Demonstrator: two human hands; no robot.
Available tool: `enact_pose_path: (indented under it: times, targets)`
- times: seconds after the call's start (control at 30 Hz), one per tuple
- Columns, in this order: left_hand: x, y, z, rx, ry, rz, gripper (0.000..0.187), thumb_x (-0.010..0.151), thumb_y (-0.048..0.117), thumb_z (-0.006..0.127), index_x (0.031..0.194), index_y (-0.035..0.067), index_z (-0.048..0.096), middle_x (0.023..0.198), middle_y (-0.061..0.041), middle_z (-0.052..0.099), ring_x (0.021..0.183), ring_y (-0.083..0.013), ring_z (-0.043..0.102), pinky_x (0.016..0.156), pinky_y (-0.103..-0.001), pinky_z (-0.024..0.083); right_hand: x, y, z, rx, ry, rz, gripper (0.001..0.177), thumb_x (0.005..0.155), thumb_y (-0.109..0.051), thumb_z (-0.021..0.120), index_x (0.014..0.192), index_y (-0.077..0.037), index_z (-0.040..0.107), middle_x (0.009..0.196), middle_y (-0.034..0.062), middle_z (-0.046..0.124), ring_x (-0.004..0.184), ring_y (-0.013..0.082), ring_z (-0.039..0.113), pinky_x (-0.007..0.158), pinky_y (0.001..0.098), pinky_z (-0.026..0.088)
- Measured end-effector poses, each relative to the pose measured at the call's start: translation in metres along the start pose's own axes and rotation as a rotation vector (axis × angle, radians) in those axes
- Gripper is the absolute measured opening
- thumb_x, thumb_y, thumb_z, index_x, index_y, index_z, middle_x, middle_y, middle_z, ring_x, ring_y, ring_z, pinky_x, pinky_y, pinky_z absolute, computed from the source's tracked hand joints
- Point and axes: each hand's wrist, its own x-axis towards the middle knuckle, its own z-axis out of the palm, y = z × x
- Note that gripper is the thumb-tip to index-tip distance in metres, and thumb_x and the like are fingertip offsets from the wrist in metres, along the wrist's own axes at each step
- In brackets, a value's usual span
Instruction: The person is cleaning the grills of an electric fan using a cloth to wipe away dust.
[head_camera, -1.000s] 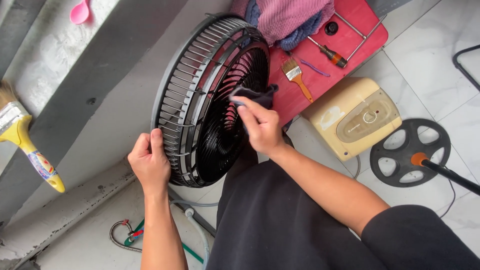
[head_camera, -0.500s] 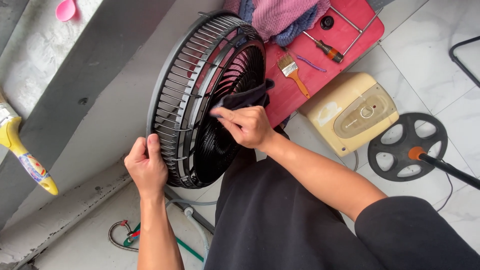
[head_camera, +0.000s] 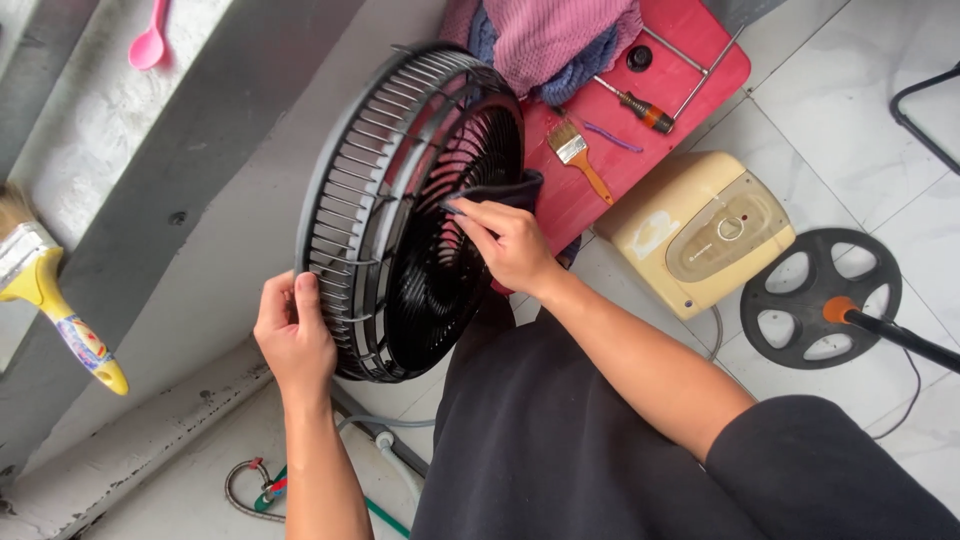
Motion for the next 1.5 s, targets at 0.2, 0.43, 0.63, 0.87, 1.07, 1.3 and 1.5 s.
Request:
enact_pose_path:
  times: [0.2,0.43,0.63,0.87,1.07,1.3,1.5]
  targets:
    - [0.011,0.06,0.003,0.11,-0.071,0.12,0.017,0.114,0.016,0.061,0.117,0.002,0.069,0.087,-0.02,0.067,0.073,-0.0313,0.064,0.066,-0.043,0.052,-0.003,-0.027,-0.043,-0.223,-0.098,-0.184,0.019,0.1,-0.008,0.068,0.116,-0.012,0.077,0.085,0.0084,0.075,0.078,0.0254,0.073,0.068,0.0316,0.059]
    - [0.017,0.058,0.009,0.113,-0.053,-0.03,0.018,0.112,0.024,0.059,0.111,0.009,0.068,0.082,-0.009,0.064,0.074,-0.0231,0.058,0.07,-0.035,0.049,-0.019,0.002,-0.075,0.7,0.291,0.967,0.023,0.1,-0.024,0.068,0.11,-0.004,0.072,0.088,0.0116,0.074,0.074,0.0179,0.068,0.061,0.0296,0.058]
    - [0.018,0.07,0.014,0.125,-0.068,-0.07,0.012,0.104,0.019,0.058,0.11,0.012,0.065,0.081,-0.007,0.061,0.077,-0.0209,0.059,0.073,-0.035,0.05,-0.015,-0.036,-0.068,1.283,0.093,1.054,0.014,0.099,-0.027,0.067,0.101,-0.014,0.07,0.063,0.0027,0.054,0.051,0.0134,0.053,0.046,0.0223,0.041]
    - [0.017,0.061,0.024,0.162,-0.04,-0.057,0.022,0.101,0.021,0.052,0.106,0.016,0.072,0.07,-0.005,0.052,0.066,-0.0173,0.05,0.07,-0.034,0.048,-0.023,0.024,0.013,0.649,0.13,0.447,0.026,0.103,-0.02,0.069,0.125,-0.006,0.073,0.095,0.008,0.079,0.09,0.0028,0.062,0.079,0.0253,0.061]
    - [0.011,0.081,0.029,0.208,0.002,-0.054,0.023,0.107,0.032,0.058,0.103,0.02,0.077,0.061,-0.006,0.052,0.059,-0.0205,0.049,0.063,-0.035,0.047,-0.002,-0.021,0.011,0.222,-0.056,0.098,0.023,0.1,-0.016,0.071,0.121,-0.011,0.076,0.114,0.0112,0.076,0.113,0.0221,0.071,0.095,0.0351,0.058]
    - [0.01,0.075,0.031,0.163,0.024,0.042,0.024,0.11,0.028,0.059,0.099,0.017,0.078,0.058,-0.007,0.053,0.055,-0.0217,0.052,0.059,-0.035,0.048,0.005,-0.009,-0.002,0.346,-0.102,0.087,0.023,0.101,-0.014,0.067,0.12,-0.006,0.077,0.11,0.0096,0.078,0.11,0.0177,0.069,0.091,0.0378,0.058]
    - [0.008,0.048,0.029,0.182,0.031,0.12,0.025,0.111,0.025,0.063,0.092,0.013,0.074,0.057,-0.007,0.054,0.054,-0.0233,0.055,0.055,-0.034,0.046,0.003,-0.001,-0.014,-0.108,-0.117,-0.172,0.016,0.097,-0.014,0.07,0.109,-0.01,0.079,0.088,0.0109,0.079,0.086,0.0312,0.076,0.071,0.037,0.06]
